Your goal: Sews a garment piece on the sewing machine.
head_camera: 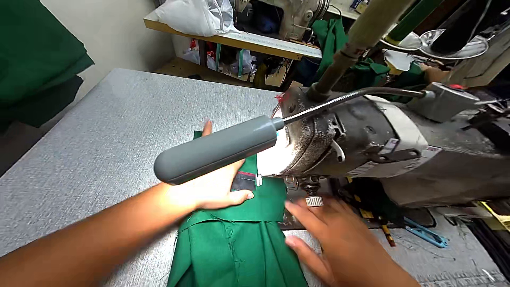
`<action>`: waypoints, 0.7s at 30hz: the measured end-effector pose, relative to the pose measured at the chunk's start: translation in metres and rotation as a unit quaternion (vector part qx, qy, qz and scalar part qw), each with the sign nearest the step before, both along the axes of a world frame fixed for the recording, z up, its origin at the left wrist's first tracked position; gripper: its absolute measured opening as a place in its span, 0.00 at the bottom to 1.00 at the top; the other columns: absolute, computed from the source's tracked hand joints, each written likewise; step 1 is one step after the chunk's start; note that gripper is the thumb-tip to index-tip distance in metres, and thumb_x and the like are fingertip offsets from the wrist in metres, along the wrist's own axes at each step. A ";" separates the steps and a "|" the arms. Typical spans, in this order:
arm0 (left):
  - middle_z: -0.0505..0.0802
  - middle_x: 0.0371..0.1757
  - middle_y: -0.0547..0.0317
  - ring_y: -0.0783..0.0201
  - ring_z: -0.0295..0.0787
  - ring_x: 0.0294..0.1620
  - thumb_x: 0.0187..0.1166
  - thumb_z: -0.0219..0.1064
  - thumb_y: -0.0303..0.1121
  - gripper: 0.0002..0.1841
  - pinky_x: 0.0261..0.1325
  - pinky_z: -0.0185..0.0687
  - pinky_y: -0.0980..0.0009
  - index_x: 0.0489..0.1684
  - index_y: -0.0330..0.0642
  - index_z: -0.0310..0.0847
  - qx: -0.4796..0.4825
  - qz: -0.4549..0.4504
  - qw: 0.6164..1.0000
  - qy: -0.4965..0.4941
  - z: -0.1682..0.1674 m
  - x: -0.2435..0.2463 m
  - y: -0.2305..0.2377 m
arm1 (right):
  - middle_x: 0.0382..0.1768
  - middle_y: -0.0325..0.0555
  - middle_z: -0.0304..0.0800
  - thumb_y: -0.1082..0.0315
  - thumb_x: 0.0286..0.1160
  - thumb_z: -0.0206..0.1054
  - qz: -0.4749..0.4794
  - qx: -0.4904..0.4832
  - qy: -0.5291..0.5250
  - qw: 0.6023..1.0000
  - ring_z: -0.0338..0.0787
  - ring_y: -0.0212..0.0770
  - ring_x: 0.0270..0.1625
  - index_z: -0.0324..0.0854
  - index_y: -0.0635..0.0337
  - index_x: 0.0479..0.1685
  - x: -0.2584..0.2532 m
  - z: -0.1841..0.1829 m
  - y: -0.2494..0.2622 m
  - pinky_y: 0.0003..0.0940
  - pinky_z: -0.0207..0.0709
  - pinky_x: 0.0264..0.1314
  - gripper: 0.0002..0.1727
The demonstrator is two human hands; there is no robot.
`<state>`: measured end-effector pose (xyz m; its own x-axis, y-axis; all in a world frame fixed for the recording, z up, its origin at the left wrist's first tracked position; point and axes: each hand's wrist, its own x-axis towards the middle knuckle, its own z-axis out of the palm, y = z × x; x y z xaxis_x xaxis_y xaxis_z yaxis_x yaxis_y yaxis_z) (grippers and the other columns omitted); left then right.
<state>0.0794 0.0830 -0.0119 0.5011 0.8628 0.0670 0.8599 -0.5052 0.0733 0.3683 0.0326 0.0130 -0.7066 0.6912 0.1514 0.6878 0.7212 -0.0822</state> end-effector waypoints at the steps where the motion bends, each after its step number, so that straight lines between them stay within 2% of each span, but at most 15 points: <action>1: 0.83 0.78 0.49 0.42 0.66 0.88 0.73 0.47 0.74 0.43 0.85 0.44 0.25 0.72 0.49 0.83 0.032 -0.025 0.999 -0.010 0.007 0.005 -0.013 | 0.45 0.53 0.95 0.42 0.82 0.61 -0.035 -0.045 0.005 0.998 0.94 0.57 0.51 0.91 0.58 0.56 0.002 0.012 -0.023 0.59 0.85 0.52 0.28; 2: 0.90 0.66 0.47 0.43 0.80 0.76 0.75 0.50 0.70 0.38 0.78 0.65 0.32 0.59 0.45 0.88 0.059 -0.058 0.996 -0.030 0.010 0.009 -0.026 | 0.41 0.58 0.94 0.44 0.82 0.63 -0.072 -0.100 0.009 0.992 0.94 0.60 0.47 0.90 0.64 0.57 0.003 0.019 -0.044 0.60 0.86 0.50 0.29; 3: 0.93 0.53 0.50 0.46 0.88 0.63 0.76 0.54 0.67 0.33 0.65 0.79 0.41 0.49 0.45 0.89 0.064 -0.085 0.993 -0.049 0.011 0.013 -0.037 | 0.41 0.62 0.93 0.44 0.82 0.64 -0.103 -0.143 0.016 0.984 0.93 0.62 0.46 0.88 0.68 0.59 0.003 0.018 -0.061 0.60 0.85 0.49 0.31; 4: 0.91 0.44 0.53 0.48 0.89 0.52 0.76 0.58 0.62 0.28 0.50 0.83 0.49 0.42 0.45 0.87 0.061 -0.108 0.990 -0.070 0.007 0.015 -0.044 | 0.42 0.64 0.92 0.44 0.81 0.65 -0.127 -0.161 0.027 0.978 0.92 0.63 0.45 0.87 0.70 0.62 0.002 0.012 -0.074 0.59 0.85 0.48 0.33; 5: 0.90 0.39 0.54 0.50 0.89 0.45 0.78 0.60 0.56 0.23 0.40 0.83 0.54 0.39 0.45 0.87 0.064 -0.124 0.986 -0.091 -0.001 0.015 -0.047 | 0.42 0.63 0.91 0.46 0.80 0.67 -0.146 -0.149 0.049 0.977 0.92 0.62 0.44 0.88 0.69 0.61 0.000 0.001 -0.084 0.57 0.86 0.47 0.31; 7: 0.87 0.33 0.59 0.56 0.87 0.38 0.81 0.58 0.44 0.15 0.34 0.83 0.61 0.34 0.47 0.87 0.094 -0.123 0.978 -0.140 -0.017 0.013 -0.047 | 0.41 0.57 0.91 0.56 0.78 0.70 -0.165 -0.098 0.125 0.973 0.91 0.55 0.44 0.93 0.61 0.49 -0.006 -0.020 -0.092 0.48 0.85 0.47 0.17; 8: 0.87 0.32 0.61 0.58 0.86 0.37 0.81 0.57 0.42 0.15 0.34 0.82 0.64 0.32 0.48 0.87 0.099 -0.113 0.974 -0.169 -0.022 0.012 -0.044 | 0.43 0.55 0.92 0.61 0.77 0.70 -0.165 -0.095 0.168 0.967 0.91 0.51 0.46 0.93 0.59 0.43 -0.010 -0.024 -0.092 0.44 0.85 0.50 0.11; 10: 0.88 0.31 0.64 0.65 0.87 0.40 0.83 0.56 0.43 0.17 0.41 0.83 0.67 0.29 0.48 0.89 0.060 -0.063 0.963 -0.255 -0.027 0.010 -0.041 | 0.56 0.60 0.92 0.68 0.80 0.66 -0.150 -0.126 0.256 0.947 0.92 0.46 0.57 0.87 0.65 0.39 -0.023 -0.020 -0.091 0.37 0.86 0.59 0.09; 11: 0.88 0.32 0.68 0.71 0.86 0.40 0.83 0.58 0.44 0.17 0.43 0.83 0.72 0.29 0.49 0.89 0.026 -0.031 0.952 -0.303 -0.026 0.008 -0.039 | 0.62 0.64 0.89 0.70 0.82 0.63 -0.135 -0.146 0.292 0.936 0.93 0.43 0.60 0.82 0.67 0.39 -0.032 -0.015 -0.088 0.33 0.87 0.59 0.08; 13: 0.87 0.29 0.75 0.82 0.83 0.33 0.80 0.62 0.45 0.14 0.36 0.81 0.81 0.28 0.51 0.89 -0.028 0.024 0.927 -0.373 -0.025 0.005 -0.034 | 0.67 0.66 0.86 0.70 0.84 0.58 -0.102 -0.158 0.323 0.928 0.94 0.42 0.58 0.79 0.67 0.41 -0.055 -0.005 -0.081 0.31 0.89 0.52 0.09; 16: 0.89 0.30 0.79 0.86 0.82 0.30 0.77 0.66 0.45 0.11 0.34 0.79 0.84 0.29 0.54 0.90 -0.083 0.057 0.902 -0.420 -0.023 0.003 -0.031 | 0.68 0.61 0.87 0.65 0.84 0.58 -0.047 -0.149 0.232 0.960 0.96 0.48 0.48 0.83 0.63 0.43 -0.094 0.001 -0.071 0.39 0.89 0.39 0.12; 17: 0.90 0.32 0.79 0.85 0.84 0.33 0.77 0.67 0.45 0.10 0.37 0.81 0.83 0.29 0.55 0.91 -0.091 0.055 0.899 -0.425 -0.023 0.003 -0.030 | 0.69 0.61 0.86 0.62 0.83 0.58 -0.028 -0.151 0.183 0.971 0.96 0.51 0.47 0.86 0.63 0.44 -0.105 -0.001 -0.071 0.42 0.87 0.36 0.14; 19: 0.93 0.40 0.78 0.84 0.88 0.46 0.78 0.68 0.47 0.12 0.50 0.86 0.82 0.33 0.56 0.95 -0.079 0.013 0.911 -0.405 -0.022 0.003 -0.029 | 0.68 0.59 0.88 0.55 0.83 0.60 0.003 -0.128 0.113 0.985 0.94 0.53 0.48 0.88 0.63 0.45 -0.118 -0.009 -0.074 0.43 0.84 0.34 0.19; 21: 0.93 0.48 0.73 0.78 0.86 0.54 0.82 0.60 0.53 0.19 0.56 0.84 0.76 0.41 0.58 0.97 -0.040 -0.066 0.943 -0.323 -0.021 0.003 -0.031 | 0.61 0.56 0.91 0.50 0.83 0.59 0.026 -0.109 0.096 0.989 0.93 0.52 0.49 0.90 0.63 0.47 -0.115 -0.013 -0.075 0.42 0.84 0.36 0.23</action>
<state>0.0823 0.0515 -0.0331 0.4817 0.8108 0.3325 0.5523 -0.5755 0.6031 0.2535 -0.0422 0.0003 -0.7146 0.6857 0.1380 0.6070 0.7060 -0.3649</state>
